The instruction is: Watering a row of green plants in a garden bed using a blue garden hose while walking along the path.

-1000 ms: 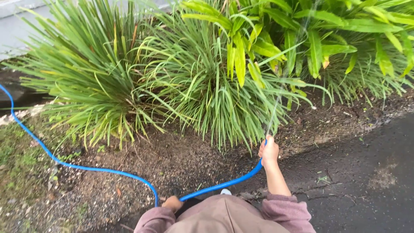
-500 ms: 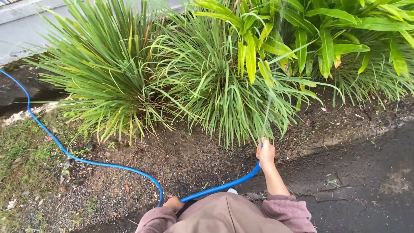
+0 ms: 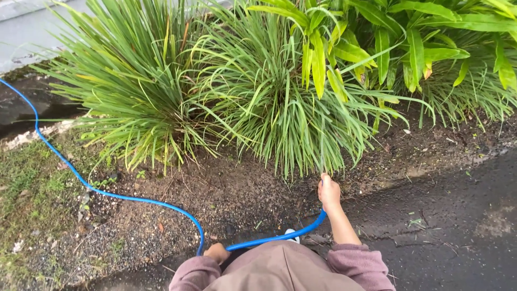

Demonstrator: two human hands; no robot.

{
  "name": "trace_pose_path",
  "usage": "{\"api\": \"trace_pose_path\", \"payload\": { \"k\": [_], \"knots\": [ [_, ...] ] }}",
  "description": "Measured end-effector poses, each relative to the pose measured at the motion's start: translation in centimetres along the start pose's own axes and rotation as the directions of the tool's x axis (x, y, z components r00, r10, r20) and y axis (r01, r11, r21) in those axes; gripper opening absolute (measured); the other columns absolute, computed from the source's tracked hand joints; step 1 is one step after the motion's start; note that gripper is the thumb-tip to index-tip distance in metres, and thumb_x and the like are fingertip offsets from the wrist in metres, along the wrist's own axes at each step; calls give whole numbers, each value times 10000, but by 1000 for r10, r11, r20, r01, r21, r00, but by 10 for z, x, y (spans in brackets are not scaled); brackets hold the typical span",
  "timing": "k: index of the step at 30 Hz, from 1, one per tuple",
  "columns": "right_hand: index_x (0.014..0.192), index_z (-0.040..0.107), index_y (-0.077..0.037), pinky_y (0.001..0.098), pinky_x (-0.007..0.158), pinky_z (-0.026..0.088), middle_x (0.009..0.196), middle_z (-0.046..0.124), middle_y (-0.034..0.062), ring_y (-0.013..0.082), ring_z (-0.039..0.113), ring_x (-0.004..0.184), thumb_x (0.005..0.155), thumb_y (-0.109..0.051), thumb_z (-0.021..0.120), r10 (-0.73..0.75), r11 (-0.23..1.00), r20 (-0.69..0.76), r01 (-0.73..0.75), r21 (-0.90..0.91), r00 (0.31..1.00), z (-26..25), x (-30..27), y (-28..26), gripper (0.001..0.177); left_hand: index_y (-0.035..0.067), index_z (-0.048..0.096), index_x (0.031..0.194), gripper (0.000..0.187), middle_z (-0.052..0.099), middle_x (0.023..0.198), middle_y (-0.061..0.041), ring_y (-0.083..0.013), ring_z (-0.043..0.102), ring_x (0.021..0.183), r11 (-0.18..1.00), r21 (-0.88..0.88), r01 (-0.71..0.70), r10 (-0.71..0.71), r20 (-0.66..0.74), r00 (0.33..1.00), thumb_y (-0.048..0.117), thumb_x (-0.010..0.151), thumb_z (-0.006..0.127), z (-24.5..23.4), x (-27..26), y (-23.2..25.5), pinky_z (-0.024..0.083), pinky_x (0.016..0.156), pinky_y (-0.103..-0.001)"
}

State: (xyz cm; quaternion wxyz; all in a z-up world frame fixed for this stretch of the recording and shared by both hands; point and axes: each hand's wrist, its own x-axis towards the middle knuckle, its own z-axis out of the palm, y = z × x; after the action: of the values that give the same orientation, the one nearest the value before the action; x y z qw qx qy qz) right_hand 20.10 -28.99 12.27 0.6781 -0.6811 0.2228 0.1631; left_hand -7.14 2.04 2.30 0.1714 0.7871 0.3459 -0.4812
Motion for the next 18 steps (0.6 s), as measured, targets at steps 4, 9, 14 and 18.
{"api": "trace_pose_path", "payload": {
  "k": [4,9,14,18],
  "knots": [
    [578,303,-183,396,564,158,538,287,36,174,196,511,1022,-391,499,48,992,33,-44,-120,998,-6,-14,-4,529,145,729,1168,435,727,1252,-48,-267,685,1187,999,32,-18,18,-16,1000,498,927,646,6,6,1,507,1054,-384],
    [528,276,-187,400,557,151,498,265,34,186,184,486,960,-422,513,98,962,26,-88,-260,995,-10,-17,-8,546,144,730,1151,378,727,1249,-56,-263,671,1206,999,20,-33,34,-17,999,411,907,621,10,5,6,454,1085,-404],
    [561,357,-155,396,469,245,489,331,78,212,294,420,959,-499,525,158,894,11,-139,-425,987,-14,-2,16,553,125,737,1171,431,734,1259,-71,-262,668,1232,998,45,-53,56,-66,996,446,915,609,17,8,12,471,1077,-420],
    [621,481,-119,354,398,384,486,434,83,174,420,363,970,-485,506,146,821,44,-96,-563,988,-16,25,56,507,127,750,1200,526,756,1243,-71,-259,685,1237,994,69,-85,93,-115,989,512,873,603,30,19,11,493,1042,-425]
  ]
}}
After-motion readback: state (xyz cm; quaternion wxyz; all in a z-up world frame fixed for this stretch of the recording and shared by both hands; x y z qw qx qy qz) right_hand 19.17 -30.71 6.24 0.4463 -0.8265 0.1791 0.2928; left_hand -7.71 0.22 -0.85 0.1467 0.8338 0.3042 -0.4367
